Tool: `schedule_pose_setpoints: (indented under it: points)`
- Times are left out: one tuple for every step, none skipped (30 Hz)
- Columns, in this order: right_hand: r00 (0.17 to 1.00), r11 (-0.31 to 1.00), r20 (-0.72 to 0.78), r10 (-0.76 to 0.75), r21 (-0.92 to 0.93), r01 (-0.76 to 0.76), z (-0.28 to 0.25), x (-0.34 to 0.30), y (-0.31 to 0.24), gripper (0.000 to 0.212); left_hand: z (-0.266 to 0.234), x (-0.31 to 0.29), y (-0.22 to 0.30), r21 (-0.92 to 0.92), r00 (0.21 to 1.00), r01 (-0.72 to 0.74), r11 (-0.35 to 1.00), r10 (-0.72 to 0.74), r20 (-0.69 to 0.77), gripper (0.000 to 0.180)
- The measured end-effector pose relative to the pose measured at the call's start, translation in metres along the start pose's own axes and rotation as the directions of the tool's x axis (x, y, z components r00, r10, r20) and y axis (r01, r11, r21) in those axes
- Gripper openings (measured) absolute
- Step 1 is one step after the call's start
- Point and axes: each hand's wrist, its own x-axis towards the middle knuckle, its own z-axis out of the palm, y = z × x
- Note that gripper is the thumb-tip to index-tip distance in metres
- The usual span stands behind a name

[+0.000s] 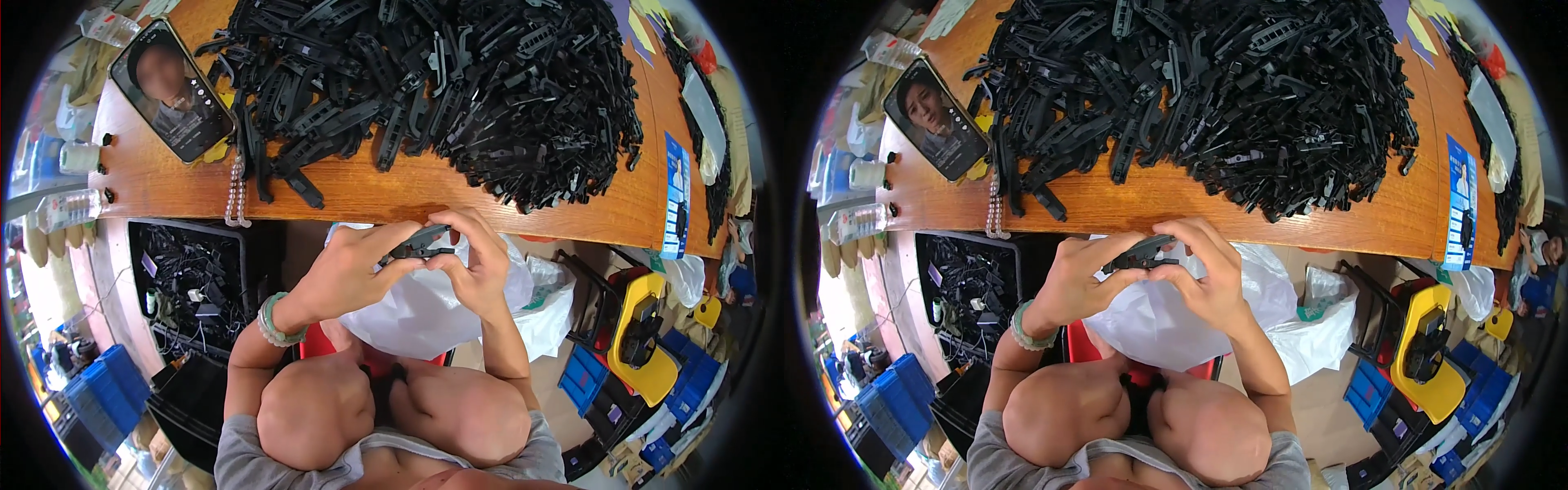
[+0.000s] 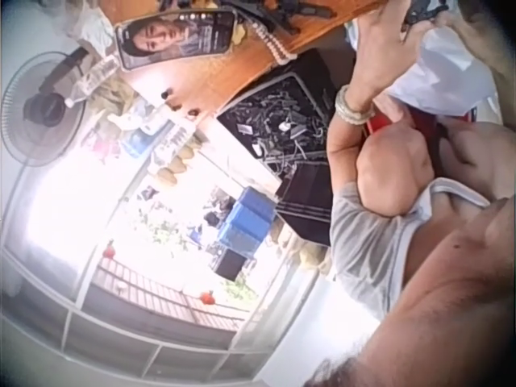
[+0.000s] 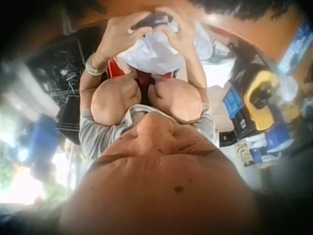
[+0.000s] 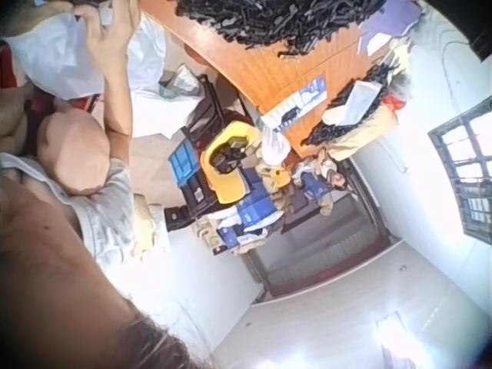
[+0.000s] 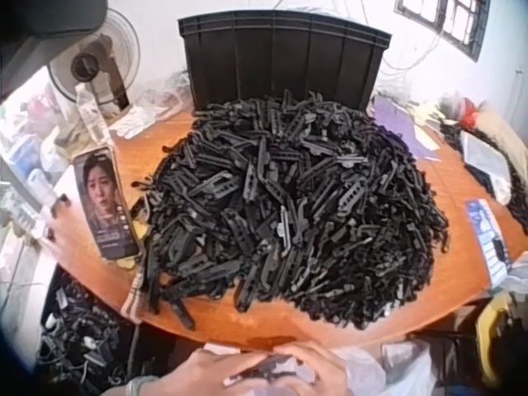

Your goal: The person snaps together black plastic components by hand, then places the assembled components into a white plastic bag.

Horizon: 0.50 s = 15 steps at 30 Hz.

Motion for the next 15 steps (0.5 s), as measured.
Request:
schedule_pose_setpoints:
  points:
    - [0.999,0.999,-0.003,0.032,0.009,-0.032,0.0,-0.001,0.001,0.041,0.001,0.0,0.0,0.012,1.0,-0.006,1.0,0.006,-0.01,0.033]
    - [0.999,0.999,-0.003,0.033,0.01,-0.033,0.002,-0.002,0.002,0.041,0.002,0.0,-0.002,0.012,1.0,-0.005,1.0,0.005,-0.01,0.033]
    - [0.999,0.999,-0.018,0.034,0.017,-0.034,0.003,-0.002,0.004,0.039,0.004,-0.001,-0.005,0.025,0.999,-0.031,0.999,0.032,-0.033,0.033]
    - [0.999,0.999,-0.034,0.036,0.024,-0.035,0.005,-0.003,0.005,0.038,0.005,-0.002,-0.007,0.039,0.997,-0.057,0.998,0.059,-0.057,0.033]
    - [0.999,0.999,-0.034,0.037,0.023,-0.036,0.006,-0.003,0.005,0.038,0.005,-0.002,-0.007,0.038,0.997,-0.057,0.998,0.059,-0.057,0.033]
    - [0.998,0.999,-0.043,0.038,0.031,-0.037,0.006,-0.003,0.005,0.036,0.005,-0.001,-0.007,0.043,0.996,-0.064,0.997,0.067,-0.063,0.033]
    - [0.998,0.999,-0.052,0.04,0.039,-0.038,0.007,-0.002,0.005,0.034,0.004,-0.001,-0.006,0.048,0.995,-0.072,0.996,0.075,-0.069,0.032]
    - [0.998,0.999,-0.052,0.04,0.038,-0.038,0.009,-0.003,0.006,0.034,0.004,-0.001,-0.006,0.047,0.995,-0.073,0.996,0.076,-0.069,0.032]
    - [0.996,0.997,-0.071,0.057,0.059,-0.053,0.011,-0.005,0.007,0.034,0.004,0.0,-0.005,0.046,0.995,-0.069,0.997,0.072,-0.069,0.031]
    - [0.993,0.995,-0.09,0.075,0.079,-0.068,0.012,-0.006,0.008,0.035,0.004,0.0,-0.005,0.046,0.995,-0.066,0.997,0.069,-0.069,0.03]
    - [0.993,0.995,-0.091,0.074,0.077,-0.067,0.013,-0.007,0.008,0.035,0.005,0.0,-0.006,0.044,0.995,-0.068,0.997,0.071,-0.069,0.03]
    - [0.993,0.996,-0.095,0.073,0.067,-0.067,0.012,-0.007,0.007,0.034,0.006,-0.001,-0.007,0.025,0.996,-0.048,0.999,0.05,-0.073,0.029]
    - [0.992,0.996,-0.1,0.072,0.058,-0.066,0.012,-0.007,0.007,0.034,0.007,-0.001,-0.007,0.004,0.997,-0.029,1.0,0.029,-0.077,0.028]
    - [0.992,0.996,-0.103,0.072,0.056,-0.066,0.011,-0.006,0.007,0.034,0.006,-0.001,-0.006,0.003,0.997,-0.03,1.0,0.031,-0.074,0.028]
    - [0.992,0.995,-0.09,0.086,0.066,-0.08,0.011,-0.005,0.008,0.032,0.006,-0.001,-0.005,0.009,0.997,-0.017,1.0,0.018,-0.075,0.028]
